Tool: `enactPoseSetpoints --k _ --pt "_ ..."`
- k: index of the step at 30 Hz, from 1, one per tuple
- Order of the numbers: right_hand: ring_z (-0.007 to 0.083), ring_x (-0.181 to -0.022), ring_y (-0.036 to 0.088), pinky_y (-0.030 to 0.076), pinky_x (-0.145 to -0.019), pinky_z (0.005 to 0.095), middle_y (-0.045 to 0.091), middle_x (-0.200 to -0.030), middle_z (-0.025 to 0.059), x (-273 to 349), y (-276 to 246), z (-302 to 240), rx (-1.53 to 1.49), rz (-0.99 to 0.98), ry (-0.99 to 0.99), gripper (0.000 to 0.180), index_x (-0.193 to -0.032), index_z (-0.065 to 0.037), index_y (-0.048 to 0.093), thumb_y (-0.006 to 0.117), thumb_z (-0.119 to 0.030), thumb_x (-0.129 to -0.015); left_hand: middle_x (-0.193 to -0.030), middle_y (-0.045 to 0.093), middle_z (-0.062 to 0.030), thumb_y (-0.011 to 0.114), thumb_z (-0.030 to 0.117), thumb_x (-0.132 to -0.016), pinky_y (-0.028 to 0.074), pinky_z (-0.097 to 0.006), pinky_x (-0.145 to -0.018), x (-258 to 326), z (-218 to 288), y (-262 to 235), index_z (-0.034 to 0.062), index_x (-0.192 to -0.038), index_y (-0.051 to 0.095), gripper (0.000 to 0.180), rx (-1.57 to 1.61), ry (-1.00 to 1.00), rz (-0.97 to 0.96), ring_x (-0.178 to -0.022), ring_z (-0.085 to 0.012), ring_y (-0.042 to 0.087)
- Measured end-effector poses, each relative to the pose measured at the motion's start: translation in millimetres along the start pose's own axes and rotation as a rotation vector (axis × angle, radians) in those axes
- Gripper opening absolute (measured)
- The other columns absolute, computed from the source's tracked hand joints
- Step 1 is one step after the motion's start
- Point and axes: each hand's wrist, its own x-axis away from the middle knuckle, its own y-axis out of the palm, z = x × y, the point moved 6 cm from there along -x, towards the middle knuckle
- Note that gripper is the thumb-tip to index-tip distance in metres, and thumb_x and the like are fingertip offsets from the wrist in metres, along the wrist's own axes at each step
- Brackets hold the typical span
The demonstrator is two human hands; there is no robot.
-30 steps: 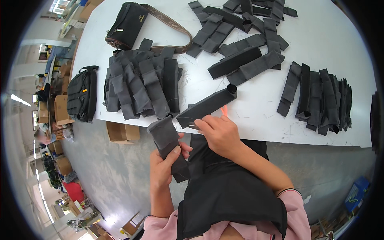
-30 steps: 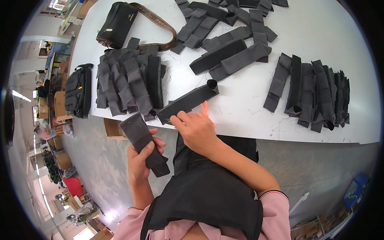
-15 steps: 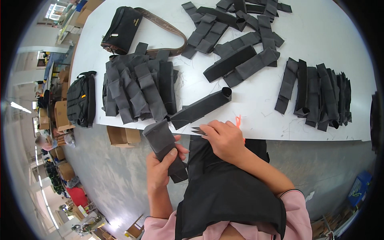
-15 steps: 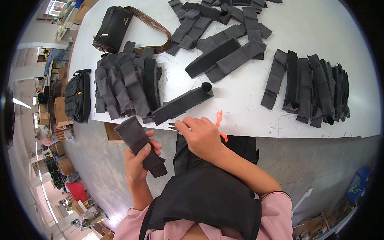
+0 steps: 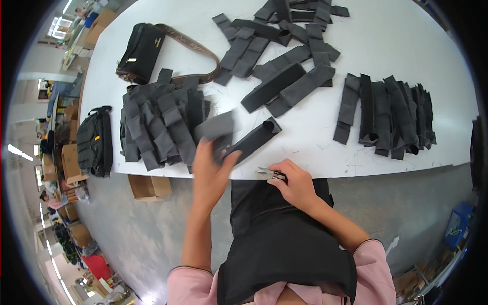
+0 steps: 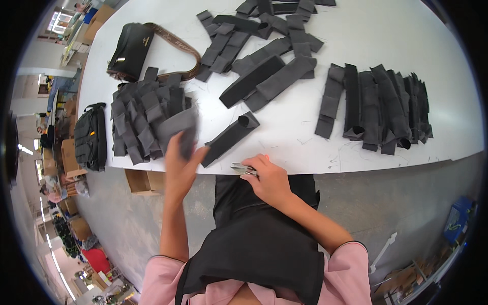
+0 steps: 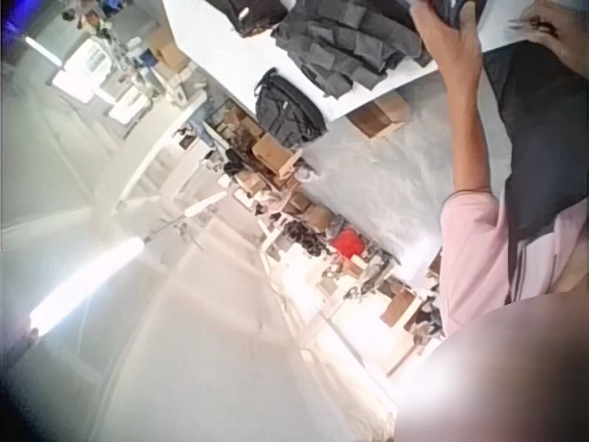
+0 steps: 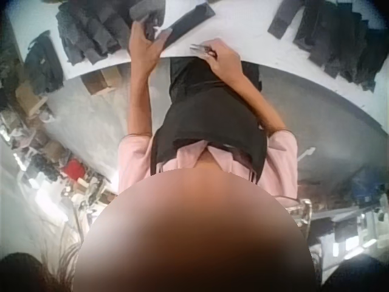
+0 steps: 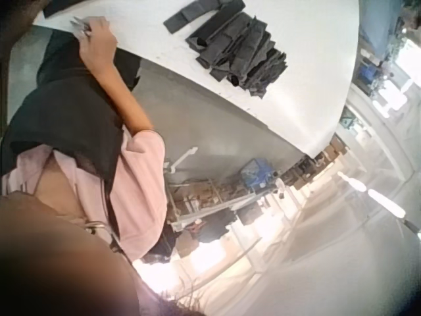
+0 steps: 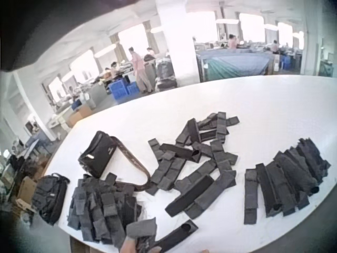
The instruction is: Using small scissors to trim and sort black fabric straps in a manufacturing facility.
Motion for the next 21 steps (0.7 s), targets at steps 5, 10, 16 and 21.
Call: enactPoseSetpoints --k 5,10,16,21 --pt "0.014 -0.072 0.059 0.047 -0.069 0.026 0.061 -0.084 0.0064 29 -23 48 -0.351 0.134 0.345 0.026 -0.1 -0.004 0.058 0.068 -0.009 -0.077 -0.102 0.05 -0.017 0.081 0.016 -0.057 0.04 -0.04 -0.085 -21 -41 87 0.0017 -0.112 0.049 0.065 -0.472 0.139 -0.26 -0.099 -0.0336 0.048" --pt "0.0135 -0.063 0.053 0.044 -0.061 0.0236 0.055 -0.081 0.0037 -3 -72 22 -0.211 0.374 0.179 0.023 -0.097 -0.006 0.06 0.067 -0.003 -0.075 -0.102 0.051 -0.0095 0.07 0.002 -0.057 0.035 -0.041 -0.089 29 -35 88 0.0076 -0.111 0.052 0.058 -0.487 0.255 -0.46 -0.101 -0.0295 0.049" --pt "0.0204 -0.063 0.054 0.046 -0.064 0.0343 0.053 -0.081 0.0032 -39 -46 1 0.468 0.048 -0.408 0.022 -0.093 -0.008 0.062 0.067 -0.007 -0.072 -0.105 0.051 -0.0088 0.068 -0.002 -0.051 0.033 -0.043 -0.095 67 -14 78 0.009 -0.111 0.053 0.063 -0.364 0.271 -0.514 -0.105 -0.0272 0.049" --pt "0.0144 -0.062 0.053 0.042 -0.061 0.0299 0.052 -0.077 0.0011 -34 -16 -8 0.663 -0.122 -0.755 0.019 -0.09 -0.008 0.062 0.06 -0.012 -0.071 -0.106 0.051 -0.0088 0.067 -0.002 -0.05 0.032 -0.043 -0.096 76 -14 71 0.0085 -0.11 0.054 0.062 -0.344 0.268 -0.523 -0.105 -0.0272 0.049"
